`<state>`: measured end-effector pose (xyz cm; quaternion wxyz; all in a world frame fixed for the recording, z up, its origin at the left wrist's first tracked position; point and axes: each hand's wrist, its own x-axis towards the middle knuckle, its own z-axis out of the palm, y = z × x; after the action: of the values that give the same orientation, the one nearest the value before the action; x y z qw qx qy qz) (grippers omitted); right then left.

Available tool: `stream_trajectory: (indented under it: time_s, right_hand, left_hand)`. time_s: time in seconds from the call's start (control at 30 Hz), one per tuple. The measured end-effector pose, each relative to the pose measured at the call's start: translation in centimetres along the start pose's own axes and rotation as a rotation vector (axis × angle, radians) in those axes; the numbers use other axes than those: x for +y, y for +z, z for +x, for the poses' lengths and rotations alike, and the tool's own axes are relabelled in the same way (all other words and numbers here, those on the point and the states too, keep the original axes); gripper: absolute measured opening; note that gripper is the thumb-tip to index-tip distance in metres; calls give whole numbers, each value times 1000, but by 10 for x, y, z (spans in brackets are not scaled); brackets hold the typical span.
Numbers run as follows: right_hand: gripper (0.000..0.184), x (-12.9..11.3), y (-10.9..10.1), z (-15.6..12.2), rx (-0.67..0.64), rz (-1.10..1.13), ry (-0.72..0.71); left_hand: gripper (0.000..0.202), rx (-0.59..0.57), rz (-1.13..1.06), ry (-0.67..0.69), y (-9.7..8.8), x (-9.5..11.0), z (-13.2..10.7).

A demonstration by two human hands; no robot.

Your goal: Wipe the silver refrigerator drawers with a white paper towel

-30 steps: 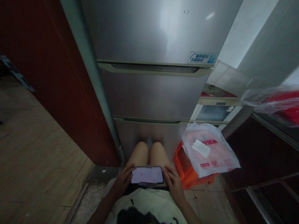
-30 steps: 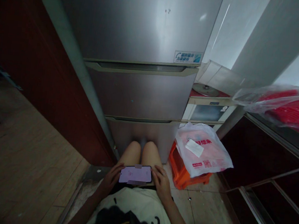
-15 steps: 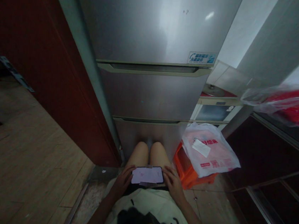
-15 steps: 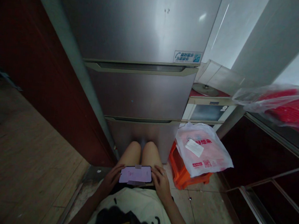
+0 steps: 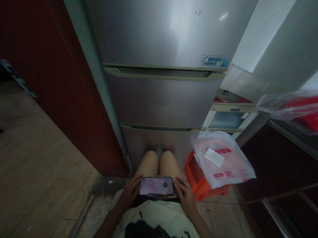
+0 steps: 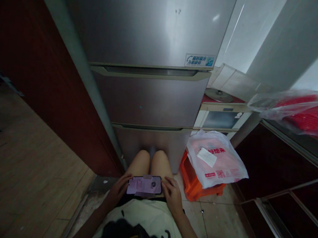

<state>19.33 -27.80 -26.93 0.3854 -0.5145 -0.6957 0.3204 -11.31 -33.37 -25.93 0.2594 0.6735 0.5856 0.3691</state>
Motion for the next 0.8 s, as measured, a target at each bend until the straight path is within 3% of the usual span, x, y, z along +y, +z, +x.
stream_trajectory:
  time_s: [0.47,0.8]
  right_hand:
    - [36,-10,0,0,-80,-55,-78]
    - [39,-4,2,1,-78,-49,-77]
  left_hand:
    - [41,-8,-11,-24,0,1,0]
    - [39,79,45,-31,4,-11,-1]
